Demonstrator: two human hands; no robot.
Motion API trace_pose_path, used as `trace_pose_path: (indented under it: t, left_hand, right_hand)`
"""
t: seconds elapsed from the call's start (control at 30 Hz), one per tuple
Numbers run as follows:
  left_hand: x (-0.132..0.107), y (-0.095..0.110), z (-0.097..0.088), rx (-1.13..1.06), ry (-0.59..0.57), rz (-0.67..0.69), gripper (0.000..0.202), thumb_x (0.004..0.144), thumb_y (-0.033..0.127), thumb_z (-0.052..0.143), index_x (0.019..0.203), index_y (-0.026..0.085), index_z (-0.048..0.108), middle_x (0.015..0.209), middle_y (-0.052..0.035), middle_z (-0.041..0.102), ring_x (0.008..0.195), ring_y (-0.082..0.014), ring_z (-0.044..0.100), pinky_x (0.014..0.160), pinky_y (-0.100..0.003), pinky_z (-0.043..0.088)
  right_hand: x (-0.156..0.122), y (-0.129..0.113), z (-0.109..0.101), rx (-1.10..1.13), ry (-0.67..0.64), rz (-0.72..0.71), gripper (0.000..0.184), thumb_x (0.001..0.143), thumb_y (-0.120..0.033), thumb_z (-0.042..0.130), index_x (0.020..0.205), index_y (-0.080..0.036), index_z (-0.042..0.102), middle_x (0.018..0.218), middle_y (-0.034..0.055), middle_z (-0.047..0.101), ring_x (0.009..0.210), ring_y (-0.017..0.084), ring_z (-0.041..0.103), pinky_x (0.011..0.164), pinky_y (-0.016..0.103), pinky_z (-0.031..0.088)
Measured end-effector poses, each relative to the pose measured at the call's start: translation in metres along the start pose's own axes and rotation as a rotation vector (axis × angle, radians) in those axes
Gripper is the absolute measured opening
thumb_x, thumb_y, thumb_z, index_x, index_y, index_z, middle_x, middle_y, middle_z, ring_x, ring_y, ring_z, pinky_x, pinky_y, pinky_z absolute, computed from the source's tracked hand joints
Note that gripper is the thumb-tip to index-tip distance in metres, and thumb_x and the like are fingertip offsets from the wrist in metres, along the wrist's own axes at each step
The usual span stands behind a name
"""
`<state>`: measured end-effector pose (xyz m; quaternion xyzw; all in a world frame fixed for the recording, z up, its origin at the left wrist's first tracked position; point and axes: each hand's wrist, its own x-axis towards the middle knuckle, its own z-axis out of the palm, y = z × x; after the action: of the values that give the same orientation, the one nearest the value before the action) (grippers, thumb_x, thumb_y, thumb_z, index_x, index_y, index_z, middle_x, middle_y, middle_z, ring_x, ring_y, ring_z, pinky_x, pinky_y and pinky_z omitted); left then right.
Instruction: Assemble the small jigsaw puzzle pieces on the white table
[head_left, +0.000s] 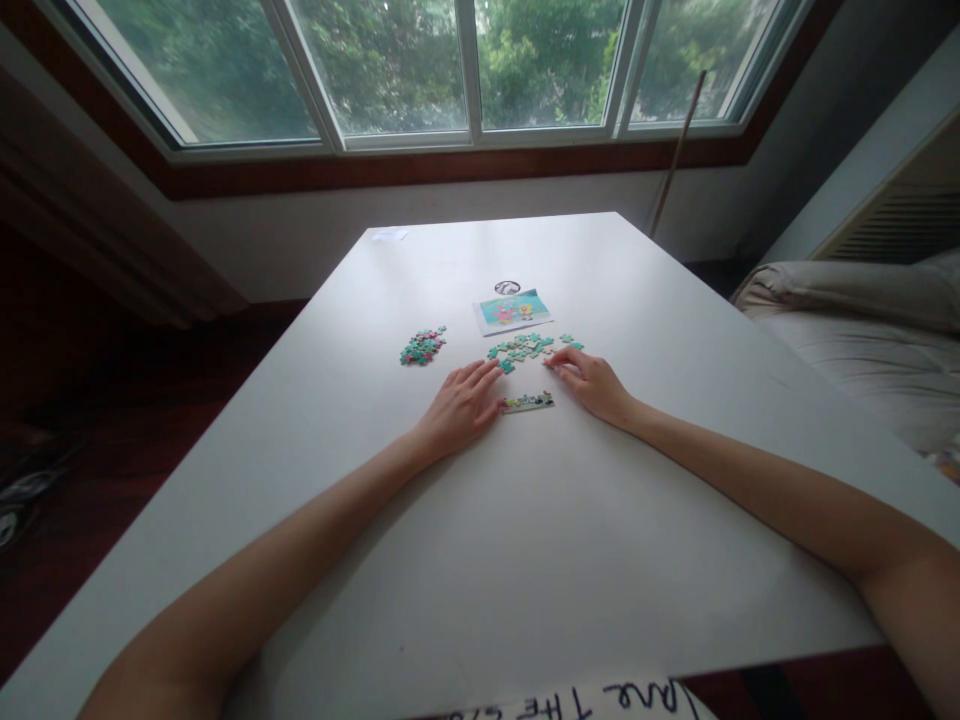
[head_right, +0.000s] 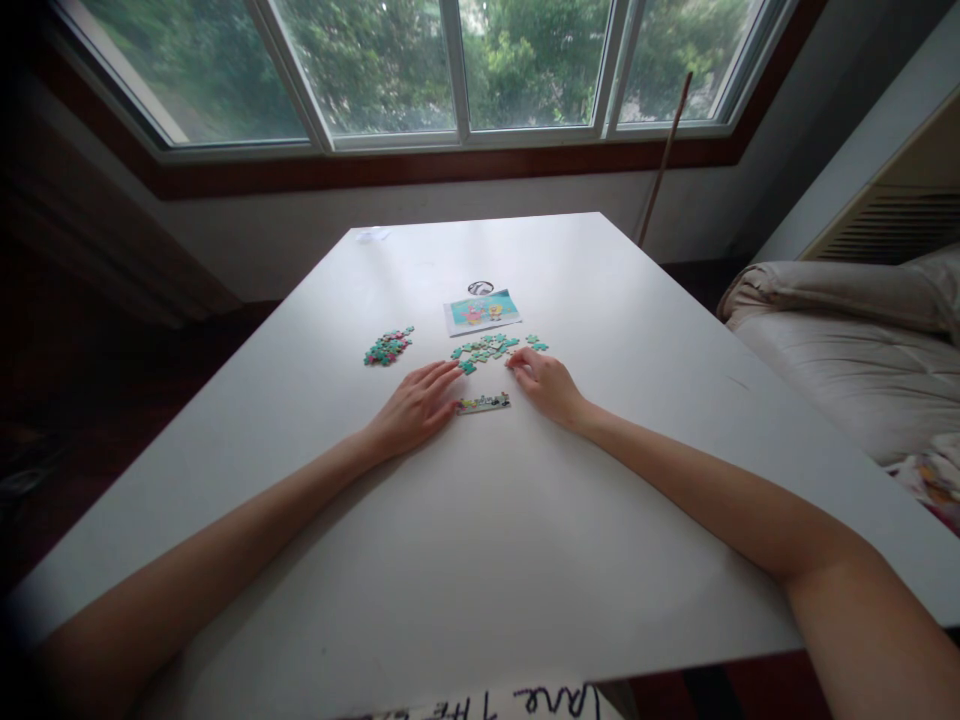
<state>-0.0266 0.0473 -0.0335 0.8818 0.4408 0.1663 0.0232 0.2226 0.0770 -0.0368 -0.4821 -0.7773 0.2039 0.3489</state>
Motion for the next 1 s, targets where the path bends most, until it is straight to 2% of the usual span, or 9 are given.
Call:
trace_pose_path:
  t: [0.13,0.37,0.47,0.6,0.73,0.83,1.0]
  left_hand:
    - [0.001,-0.001,0.000,-0.049,-0.065,0.062,0.045,0.092,0.038,0.039,0.134,0.021,0.041,0.141,-0.0057,0.043,0.130,-0.0248,0.035,0.107,-0.043,0.029]
    - [0.001,0.000,-0.001,-0.095,-0.044,0.149,0.037,0.092,0.034,0.041,0.127,0.022,0.048,0.133,-0.0054,0.052,0.126,-0.0242,0.040,0.104,-0.042,0.034]
    - [0.001,0.000,-0.001,-0.102,-0.029,0.161,0.037,0.092,0.032,0.042,0.126,0.021,0.049,0.131,-0.0063,0.053,0.125,-0.0239,0.042,0.103,-0.041,0.036]
    - [0.000,0.000,0.000,-0.105,-0.002,0.152,0.038,0.092,0.030,0.042,0.129,0.019,0.046,0.130,-0.0080,0.054,0.124,-0.0233,0.043,0.103,-0.042,0.037]
    - [0.000,-0.001,0.002,-0.093,0.015,0.145,0.037,0.093,0.028,0.039,0.128,0.018,0.045,0.129,-0.0079,0.054,0.124,-0.0226,0.043,0.104,-0.041,0.037]
    - [0.000,-0.001,0.002,-0.087,0.030,0.151,0.036,0.093,0.027,0.040,0.128,0.018,0.045,0.129,-0.0087,0.054,0.123,-0.0226,0.043,0.104,-0.041,0.037]
    - [0.001,0.000,0.001,-0.097,0.056,0.167,0.034,0.092,0.023,0.042,0.125,0.017,0.046,0.127,-0.0104,0.053,0.120,-0.0222,0.045,0.104,-0.041,0.038]
  right_hand:
    - [0.000,-0.001,0.000,-0.009,-0.015,-0.010,0.021,0.080,-0.012,0.044,0.092,-0.020,0.060,0.098,0.0044,0.068,0.094,0.020,0.063,0.087,0.034,0.047]
    - [0.000,0.001,0.002,-0.064,-0.038,-0.101,0.025,0.077,-0.009,0.045,0.095,-0.021,0.059,0.100,0.0047,0.066,0.098,0.020,0.060,0.090,0.035,0.045]
    - [0.001,0.003,0.004,-0.068,-0.043,-0.137,0.024,0.081,-0.015,0.047,0.101,-0.021,0.059,0.107,0.0065,0.065,0.104,0.022,0.057,0.094,0.038,0.042]
    - [0.000,0.005,0.008,-0.154,-0.089,-0.150,0.036,0.084,-0.032,0.052,0.119,-0.021,0.053,0.127,0.0100,0.055,0.123,0.029,0.044,0.103,0.049,0.031]
    - [0.000,0.005,0.012,-0.227,-0.168,-0.151,0.044,0.087,-0.036,0.050,0.129,-0.024,0.047,0.135,0.0099,0.049,0.131,0.032,0.034,0.106,0.056,0.021]
    - [0.000,0.004,0.010,-0.210,-0.162,-0.188,0.036,0.088,-0.033,0.048,0.123,-0.025,0.053,0.131,0.0079,0.053,0.128,0.029,0.037,0.107,0.053,0.022]
    - [0.000,-0.003,0.000,-0.086,-0.138,-0.274,0.026,0.091,-0.028,0.042,0.101,-0.022,0.065,0.106,0.0072,0.066,0.111,0.022,0.054,0.099,0.042,0.036]
